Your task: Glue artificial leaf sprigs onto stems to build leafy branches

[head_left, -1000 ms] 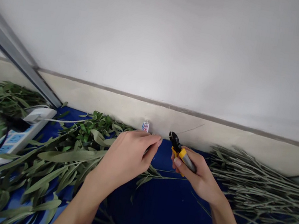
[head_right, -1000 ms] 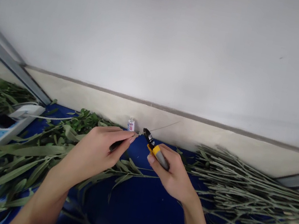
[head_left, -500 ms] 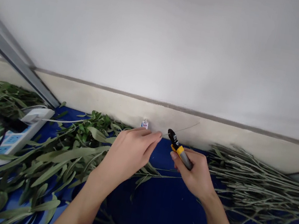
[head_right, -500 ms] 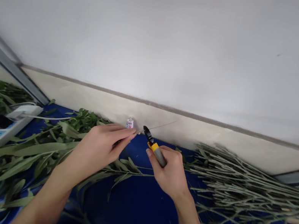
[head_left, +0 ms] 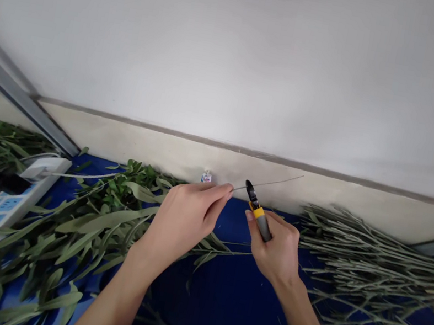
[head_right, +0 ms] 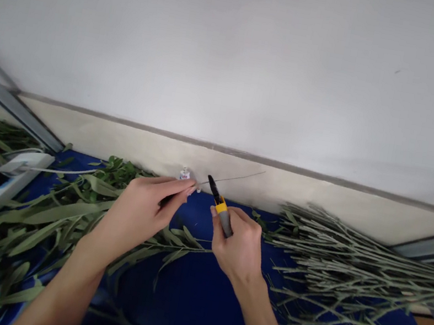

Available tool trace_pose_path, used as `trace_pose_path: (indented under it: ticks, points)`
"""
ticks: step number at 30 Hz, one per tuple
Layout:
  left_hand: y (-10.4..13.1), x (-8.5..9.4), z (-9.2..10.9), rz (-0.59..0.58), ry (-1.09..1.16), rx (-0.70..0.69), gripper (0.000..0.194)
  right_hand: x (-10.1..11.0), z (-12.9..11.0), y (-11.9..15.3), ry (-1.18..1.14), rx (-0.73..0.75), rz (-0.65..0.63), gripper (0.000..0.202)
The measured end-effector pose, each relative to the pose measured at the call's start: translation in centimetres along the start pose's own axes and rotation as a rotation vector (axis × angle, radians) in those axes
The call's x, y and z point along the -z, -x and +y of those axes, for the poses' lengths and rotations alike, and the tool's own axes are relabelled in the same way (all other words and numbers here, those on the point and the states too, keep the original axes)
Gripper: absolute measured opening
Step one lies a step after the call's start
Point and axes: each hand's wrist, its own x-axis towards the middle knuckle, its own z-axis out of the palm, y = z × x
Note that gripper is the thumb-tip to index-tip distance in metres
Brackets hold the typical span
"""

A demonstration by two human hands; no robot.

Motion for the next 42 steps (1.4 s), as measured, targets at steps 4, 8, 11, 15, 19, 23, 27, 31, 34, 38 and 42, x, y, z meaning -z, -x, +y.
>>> trace_pose_path:
  ticks: [4,8,11,15,19,23,27,31,34,38,42]
  points:
    - [0.0,0.2,0.2,-0.025,0.095,0.029,0.028,-0.3,0.3,0.3,-0.007,0.009,0.012,0.030]
    - [-0.1,0.2,0.2,-0.050,0.122,0.046,0.029,-0.7,0.9,0.5,0.008,0.020,0.021,0.027]
    - [-0.2,0.0,0.2,-0.066,0.110,0.053,0.028,-0.9,1.2,0.5,0.014,0.017,0.017,0.027]
    - [-0.2,-0.2,0.3,-0.107,0.094,0.094,0.028,-1.0,1.3,0.5,0.015,0.018,-0.002,0.029]
    - [-0.2,-0.4,0.2,-0.110,0.077,0.102,0.028,-1.1,1.4,0.5,0.014,0.022,-0.005,0.034]
    - [-0.2,-0.5,0.3,-0.105,0.053,0.089,0.028,-0.9,1.4,0.4,0.041,0.023,0.000,0.039]
    - [-0.1,-0.2,0.0,-0.069,0.030,0.063,0.029,0.1,1.3,-0.1,0.079,0.021,0.079,0.043]
    - [0.0,0.1,-1.1,-0.122,-0.040,0.020,0.028,1.7,1.8,-1.0,0.084,-0.002,0.250,0.042]
    - [0.0,-0.6,-1.7,-0.241,-0.079,-0.035,0.028,2.9,2.5,-1.4,0.043,-0.051,0.295,0.039]
    - [0.1,-3.4,-1.5,-0.464,-0.071,-0.068,0.030,4.3,3.1,-1.6,-0.033,-0.155,0.252,0.035]
    - [0.4,-6.0,-1.1,-0.556,-0.050,-0.067,0.045,5.1,3.2,-1.6,-0.047,-0.207,0.202,0.031]
